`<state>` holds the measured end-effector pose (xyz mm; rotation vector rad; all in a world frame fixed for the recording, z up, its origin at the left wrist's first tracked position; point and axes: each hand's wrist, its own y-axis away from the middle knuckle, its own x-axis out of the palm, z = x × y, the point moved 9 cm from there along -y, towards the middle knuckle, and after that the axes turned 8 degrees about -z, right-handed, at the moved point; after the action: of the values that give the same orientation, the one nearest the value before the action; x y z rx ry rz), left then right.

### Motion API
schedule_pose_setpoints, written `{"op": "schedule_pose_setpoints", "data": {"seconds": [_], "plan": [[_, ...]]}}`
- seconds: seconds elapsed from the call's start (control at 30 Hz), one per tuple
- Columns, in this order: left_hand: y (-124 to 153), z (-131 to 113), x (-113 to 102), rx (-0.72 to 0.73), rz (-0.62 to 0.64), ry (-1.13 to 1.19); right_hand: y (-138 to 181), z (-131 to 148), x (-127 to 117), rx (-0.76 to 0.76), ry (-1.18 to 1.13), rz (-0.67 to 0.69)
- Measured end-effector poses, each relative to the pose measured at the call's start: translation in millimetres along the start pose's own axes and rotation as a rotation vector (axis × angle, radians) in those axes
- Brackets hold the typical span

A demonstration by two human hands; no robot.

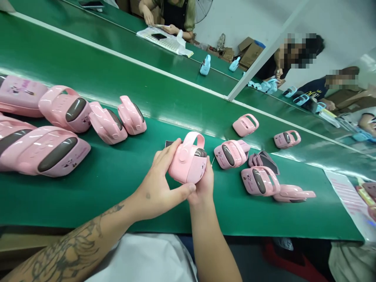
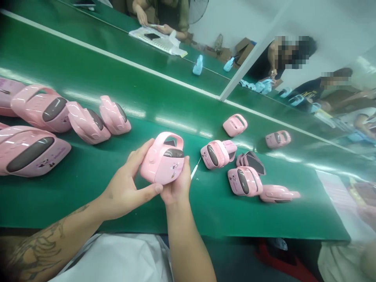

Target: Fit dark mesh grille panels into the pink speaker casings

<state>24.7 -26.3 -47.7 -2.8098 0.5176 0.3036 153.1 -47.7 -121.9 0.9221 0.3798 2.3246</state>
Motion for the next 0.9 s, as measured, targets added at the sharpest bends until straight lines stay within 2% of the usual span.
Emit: {"op": "schedule_pose_setpoints", "data": {"seconds": [0.13, 0.27, 0.33, 0.4, 0.47, 0.53, 0.57, 0.6, 0.67, 0.7, 0.77, 0.9], "plan": [[0.0, -6.9, 8.4, 0.008, -0.008, -0.146, 5.3, 1.3, 5.4, 0.046, -0.001, 0.017], [-0.1, -15.9, 10.9, 0.063, -0.097, -0.144, 10.0, -7.3, 11.8, 0.019, 0.062, 0.085], [1.9, -16.5, 4.6, 0.106, -0.158, -0.069, 14.1, -6.8, 6.0, -0.128, 0.257, 0.095], [4.1, -11.5, -5.9, 0.121, -0.176, 0.013, 21.4, 5.9, -12.8, -0.342, 0.458, 0.009], [5.0, 1.4, -14.0, 0.058, -0.103, 0.045, 33.1, 29.5, -38.8, -0.531, 0.549, -0.114], [7.6, 19.8, -14.5, -0.061, 0.068, 0.023, 46.0, 54.9, -53.1, -0.672, 0.621, -0.111], [10.3, 29.2, -13.1, -0.123, 0.163, 0.002, 54.0, 62.9, -43.5, -0.77, 0.789, 0.024], [13.6, 37.4, -11.5, -0.174, 0.25, -0.016, 60.3, 60.0, -30.3, -0.798, 0.968, 0.229], [18.9, 48.2, -9.3, -0.235, 0.368, -0.028, 73.0, 45.9, -10.7, -0.792, 1.222, 0.589], [20.2, 51.1, -8.9, -0.25, 0.397, -0.029, 76.4, 39.3, -4.6, -0.76, 1.3, 0.704], [21.6, 51.1, -7.9, -0.243, 0.435, -0.028, 77.6, 33.2, 5.8, -0.708, 1.386, 0.795], [28.8, 35.6, -3.6, -0.101, 0.495, -0.02, 75.2, 25.8, 17.6, -0.565, 1.488, 0.85]]}}
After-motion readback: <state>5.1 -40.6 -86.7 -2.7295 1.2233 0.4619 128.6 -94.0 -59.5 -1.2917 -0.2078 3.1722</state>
